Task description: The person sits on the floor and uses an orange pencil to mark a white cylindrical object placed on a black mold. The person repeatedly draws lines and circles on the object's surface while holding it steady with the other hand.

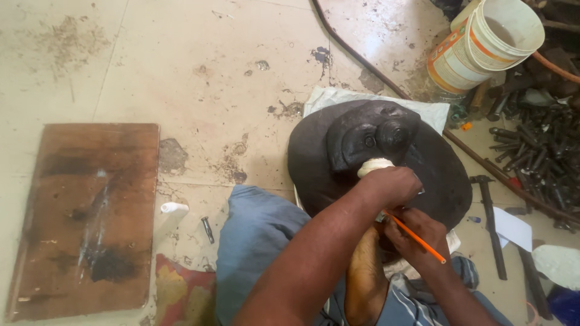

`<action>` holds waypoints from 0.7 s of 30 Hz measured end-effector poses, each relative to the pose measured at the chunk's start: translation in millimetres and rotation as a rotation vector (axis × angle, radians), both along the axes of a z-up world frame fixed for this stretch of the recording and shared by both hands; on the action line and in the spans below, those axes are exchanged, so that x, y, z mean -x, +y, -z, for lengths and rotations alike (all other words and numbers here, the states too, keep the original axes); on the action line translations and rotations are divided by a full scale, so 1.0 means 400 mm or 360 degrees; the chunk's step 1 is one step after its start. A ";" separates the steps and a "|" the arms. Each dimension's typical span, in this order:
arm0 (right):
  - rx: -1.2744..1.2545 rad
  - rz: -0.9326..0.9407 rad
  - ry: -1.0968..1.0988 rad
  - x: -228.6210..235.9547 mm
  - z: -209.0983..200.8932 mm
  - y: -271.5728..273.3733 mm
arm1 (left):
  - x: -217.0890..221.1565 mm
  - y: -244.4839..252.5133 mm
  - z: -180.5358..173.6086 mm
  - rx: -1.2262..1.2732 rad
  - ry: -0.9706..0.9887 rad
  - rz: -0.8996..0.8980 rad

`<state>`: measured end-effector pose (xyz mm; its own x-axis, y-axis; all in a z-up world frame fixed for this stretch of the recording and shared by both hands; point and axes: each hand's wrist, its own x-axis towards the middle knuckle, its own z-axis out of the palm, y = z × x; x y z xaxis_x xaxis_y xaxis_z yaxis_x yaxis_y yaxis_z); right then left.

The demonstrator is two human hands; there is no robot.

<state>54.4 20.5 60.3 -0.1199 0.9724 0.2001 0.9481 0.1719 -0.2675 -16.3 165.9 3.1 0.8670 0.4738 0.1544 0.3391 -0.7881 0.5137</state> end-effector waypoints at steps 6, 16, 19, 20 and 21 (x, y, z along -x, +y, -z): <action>0.0099 0.0002 -0.0040 -0.007 0.000 0.004 | -0.008 -0.002 0.025 -0.0055 -0.0130 -0.0048; 0.0170 0.0044 -0.0144 -0.017 0.003 0.006 | -0.028 -0.005 0.047 0.0032 -0.0188 -0.0131; 0.0180 0.0062 -0.0188 -0.026 0.007 0.009 | -0.030 -0.004 0.046 0.0040 -0.0225 -0.0155; 0.0175 0.0058 -0.0204 -0.028 0.010 0.010 | -0.030 -0.004 0.046 0.0009 -0.0253 -0.0161; 0.0170 0.0053 -0.0261 -0.029 0.013 0.010 | -0.031 -0.006 0.046 -0.0043 -0.0252 -0.0155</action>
